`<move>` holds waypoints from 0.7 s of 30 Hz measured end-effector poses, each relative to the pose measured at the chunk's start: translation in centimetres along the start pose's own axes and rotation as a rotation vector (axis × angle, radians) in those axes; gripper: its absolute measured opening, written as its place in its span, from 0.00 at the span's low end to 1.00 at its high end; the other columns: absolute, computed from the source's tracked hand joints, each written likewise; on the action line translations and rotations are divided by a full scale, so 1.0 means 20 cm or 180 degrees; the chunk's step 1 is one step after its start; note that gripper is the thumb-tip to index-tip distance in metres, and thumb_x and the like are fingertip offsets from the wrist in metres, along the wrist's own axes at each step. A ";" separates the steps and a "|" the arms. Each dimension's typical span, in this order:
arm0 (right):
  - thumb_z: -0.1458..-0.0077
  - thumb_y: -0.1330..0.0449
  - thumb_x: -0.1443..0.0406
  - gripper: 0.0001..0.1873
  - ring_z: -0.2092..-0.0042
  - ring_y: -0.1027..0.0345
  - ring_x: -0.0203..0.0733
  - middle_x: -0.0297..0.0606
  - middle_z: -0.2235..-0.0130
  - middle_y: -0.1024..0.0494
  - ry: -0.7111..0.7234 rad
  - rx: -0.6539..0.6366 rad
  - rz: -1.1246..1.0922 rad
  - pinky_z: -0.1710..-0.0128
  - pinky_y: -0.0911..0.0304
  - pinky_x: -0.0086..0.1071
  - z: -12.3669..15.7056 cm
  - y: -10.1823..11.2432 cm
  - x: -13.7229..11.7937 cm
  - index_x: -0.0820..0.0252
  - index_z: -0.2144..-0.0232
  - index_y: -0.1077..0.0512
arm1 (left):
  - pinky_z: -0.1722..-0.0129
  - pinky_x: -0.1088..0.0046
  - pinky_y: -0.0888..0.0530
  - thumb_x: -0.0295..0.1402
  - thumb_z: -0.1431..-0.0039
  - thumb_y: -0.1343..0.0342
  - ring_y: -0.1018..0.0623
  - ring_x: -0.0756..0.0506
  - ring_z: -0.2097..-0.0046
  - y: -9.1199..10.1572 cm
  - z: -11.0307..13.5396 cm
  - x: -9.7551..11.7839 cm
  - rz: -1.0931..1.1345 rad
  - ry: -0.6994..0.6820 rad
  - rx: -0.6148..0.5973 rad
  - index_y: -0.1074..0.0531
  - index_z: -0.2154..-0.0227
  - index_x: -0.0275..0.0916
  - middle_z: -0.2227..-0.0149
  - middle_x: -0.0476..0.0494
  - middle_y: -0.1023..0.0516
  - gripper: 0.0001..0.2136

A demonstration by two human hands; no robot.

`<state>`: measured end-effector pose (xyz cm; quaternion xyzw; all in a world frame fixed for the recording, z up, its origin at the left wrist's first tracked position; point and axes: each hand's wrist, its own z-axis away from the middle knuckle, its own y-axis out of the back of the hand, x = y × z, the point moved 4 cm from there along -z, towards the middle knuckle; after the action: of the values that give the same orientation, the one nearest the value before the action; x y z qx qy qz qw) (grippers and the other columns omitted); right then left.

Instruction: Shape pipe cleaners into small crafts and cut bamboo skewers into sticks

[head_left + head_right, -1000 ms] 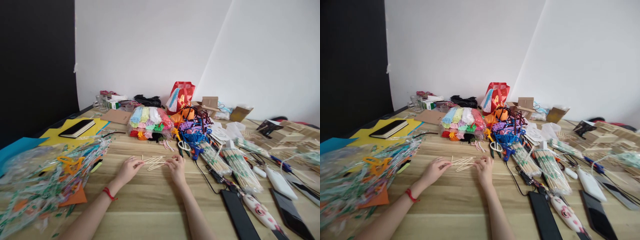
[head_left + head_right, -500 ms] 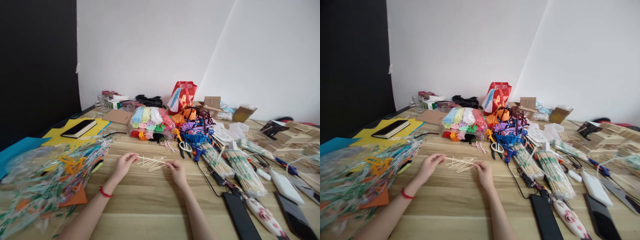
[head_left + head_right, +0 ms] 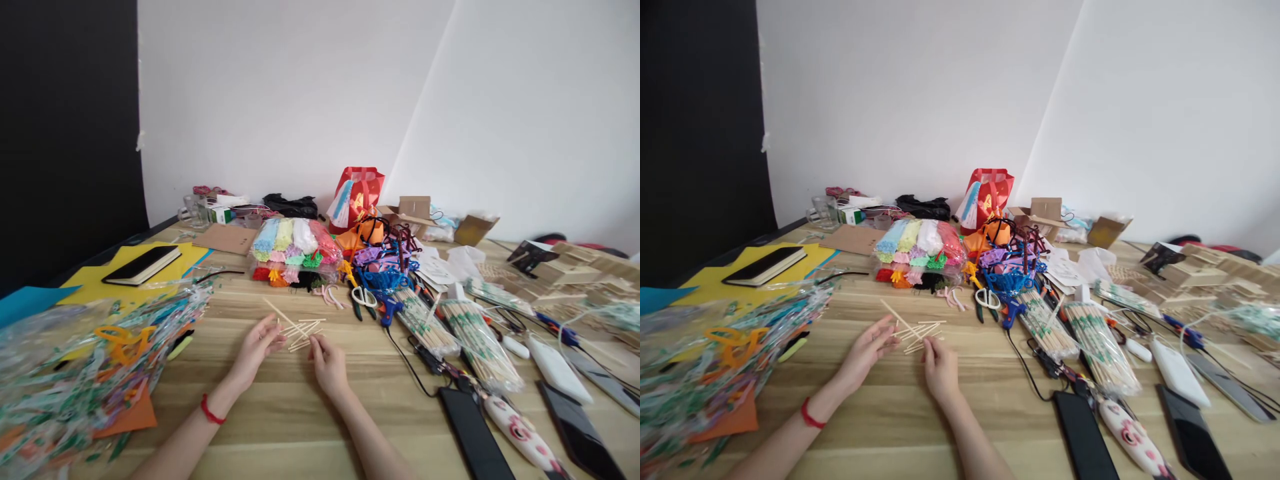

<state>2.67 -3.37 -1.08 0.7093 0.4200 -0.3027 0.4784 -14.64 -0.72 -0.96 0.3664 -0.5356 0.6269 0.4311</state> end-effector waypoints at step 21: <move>0.41 0.54 0.65 0.18 0.48 0.37 0.46 0.46 0.50 0.29 -0.1150 0.0297 0.2963 0.51 0.43 0.35 -0.32 0.41 0.44 0.58 0.52 0.31 | 0.80 0.78 0.38 0.46 0.45 0.52 0.35 0.51 0.80 0.04 -0.04 0.01 -0.2335 -0.1297 -0.0194 0.31 0.73 0.39 0.83 0.54 0.36 0.15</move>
<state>14.08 3.67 -2.59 0.7784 -0.0446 -0.1936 0.5955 -15.55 0.01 -1.12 0.6364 -0.4622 0.3304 0.5217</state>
